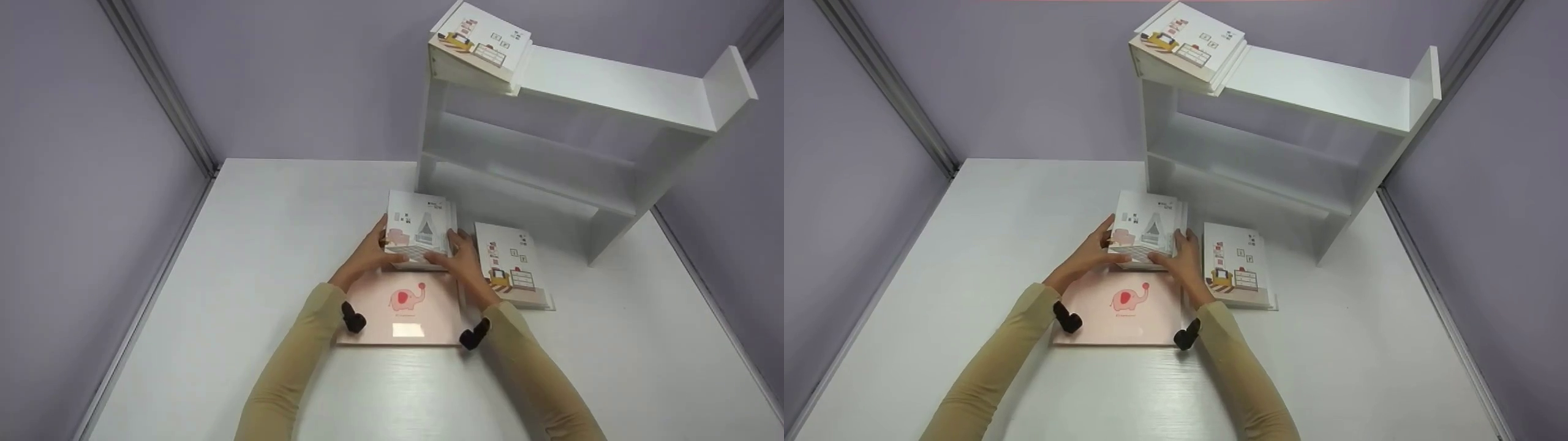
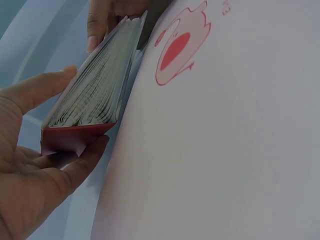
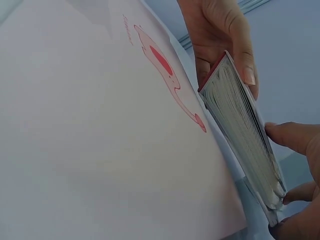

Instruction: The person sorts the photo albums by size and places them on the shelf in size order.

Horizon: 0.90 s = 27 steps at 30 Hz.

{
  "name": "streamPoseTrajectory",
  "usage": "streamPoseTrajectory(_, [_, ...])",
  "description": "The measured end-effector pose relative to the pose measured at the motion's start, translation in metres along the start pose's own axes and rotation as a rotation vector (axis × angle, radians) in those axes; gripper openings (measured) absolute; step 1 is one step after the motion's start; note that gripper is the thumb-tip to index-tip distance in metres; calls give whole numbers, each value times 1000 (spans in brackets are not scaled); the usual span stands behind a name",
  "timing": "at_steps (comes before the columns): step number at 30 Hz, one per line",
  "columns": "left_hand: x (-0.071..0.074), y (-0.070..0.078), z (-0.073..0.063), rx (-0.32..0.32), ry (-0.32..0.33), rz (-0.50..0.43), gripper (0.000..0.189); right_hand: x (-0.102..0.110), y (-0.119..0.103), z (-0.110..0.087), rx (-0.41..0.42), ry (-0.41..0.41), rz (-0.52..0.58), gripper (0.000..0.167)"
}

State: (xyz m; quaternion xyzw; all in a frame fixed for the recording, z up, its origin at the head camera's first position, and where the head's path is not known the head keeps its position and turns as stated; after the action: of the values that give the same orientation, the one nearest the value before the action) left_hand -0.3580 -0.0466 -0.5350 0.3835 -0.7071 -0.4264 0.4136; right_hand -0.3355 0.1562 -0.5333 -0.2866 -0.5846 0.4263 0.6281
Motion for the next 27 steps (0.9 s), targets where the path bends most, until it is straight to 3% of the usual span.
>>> streamPoseTrajectory(14, [-2,7,-4,-10,50,67,115,7,-4,-4,3,6,14,96])
streamPoseTrajectory(27, [-6,20,-6,-75,10,14,115,17,-12,-6,56,46,1,94])
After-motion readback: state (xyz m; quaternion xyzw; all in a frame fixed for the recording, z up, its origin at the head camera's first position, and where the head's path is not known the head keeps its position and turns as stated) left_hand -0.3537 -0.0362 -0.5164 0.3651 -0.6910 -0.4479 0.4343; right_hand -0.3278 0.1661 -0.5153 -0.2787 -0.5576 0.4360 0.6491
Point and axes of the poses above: each hand's wrist, its own z-axis towards the middle knuckle, its own x-axis out of the back of the hand, y = z × x, the point moved 6 cm from there along z, towards the middle knuckle, and after that the axes turned 14 degrees about x, right-handed, at the moved point
